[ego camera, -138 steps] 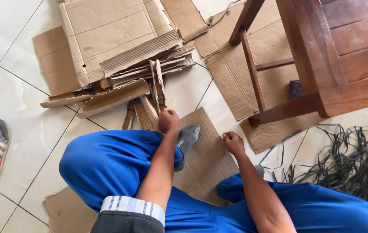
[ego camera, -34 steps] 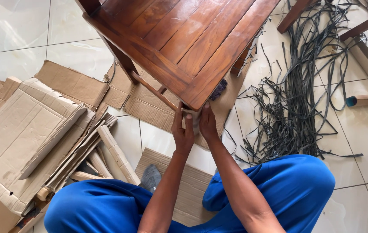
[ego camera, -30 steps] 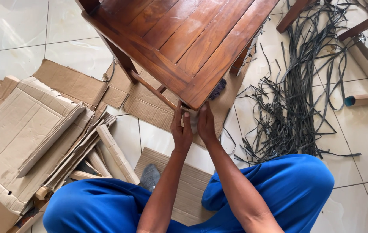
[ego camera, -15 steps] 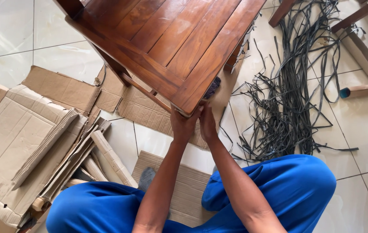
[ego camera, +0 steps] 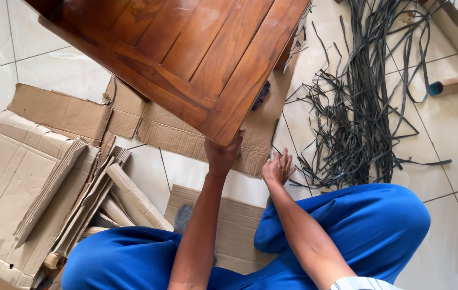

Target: Wrapping the legs of a wooden chair with cardboard and black protective strips.

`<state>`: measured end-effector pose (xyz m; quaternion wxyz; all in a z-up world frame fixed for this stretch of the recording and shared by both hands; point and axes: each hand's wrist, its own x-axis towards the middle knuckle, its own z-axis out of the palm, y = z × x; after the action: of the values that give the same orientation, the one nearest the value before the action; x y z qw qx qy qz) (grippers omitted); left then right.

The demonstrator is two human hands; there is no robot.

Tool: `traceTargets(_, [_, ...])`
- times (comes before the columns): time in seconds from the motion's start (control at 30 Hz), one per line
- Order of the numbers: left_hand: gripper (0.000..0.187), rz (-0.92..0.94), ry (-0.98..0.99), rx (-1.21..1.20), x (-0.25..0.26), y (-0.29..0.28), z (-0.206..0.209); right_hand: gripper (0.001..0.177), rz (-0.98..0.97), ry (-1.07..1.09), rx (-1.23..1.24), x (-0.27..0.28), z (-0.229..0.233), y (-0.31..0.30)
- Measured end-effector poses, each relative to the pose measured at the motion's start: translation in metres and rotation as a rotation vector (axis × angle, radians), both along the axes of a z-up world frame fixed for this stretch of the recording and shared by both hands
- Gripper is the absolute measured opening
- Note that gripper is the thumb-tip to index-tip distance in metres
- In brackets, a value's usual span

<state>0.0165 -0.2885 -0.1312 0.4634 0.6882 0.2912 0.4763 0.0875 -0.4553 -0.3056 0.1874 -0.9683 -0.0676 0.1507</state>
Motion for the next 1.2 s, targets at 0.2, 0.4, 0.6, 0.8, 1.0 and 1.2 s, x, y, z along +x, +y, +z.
traceTargets(0.2, [0.070,-0.025,0.011,-0.083,-0.002,-0.003,0.002,0.031,0.058,0.007,0.094,0.029,-0.073,-0.010])
traceTargets(0.4, [0.069,-0.058,0.006,-0.208,-0.007,-0.011,0.042,0.019,-0.385,0.440,1.225,0.037,0.073,0.028])
traceTargets(0.6, [0.073,-0.133,-0.054,-0.346,-0.012,-0.011,0.070,0.029,-0.228,0.544,1.438,0.048,0.192,0.037])
traceTargets(0.8, [0.079,-0.177,-0.111,-0.348,-0.012,-0.010,0.095,0.015,-0.054,0.363,1.329,0.034,0.228,0.055])
traceTargets(1.0, [0.079,-0.273,-0.205,-0.369,-0.015,-0.012,0.103,0.017,0.248,0.050,1.185,0.003,0.281,0.064])
traceTargets(1.2, [0.092,-0.362,-0.236,-0.302,-0.018,-0.001,0.086,0.031,0.586,0.091,1.076,-0.006,0.299,0.059])
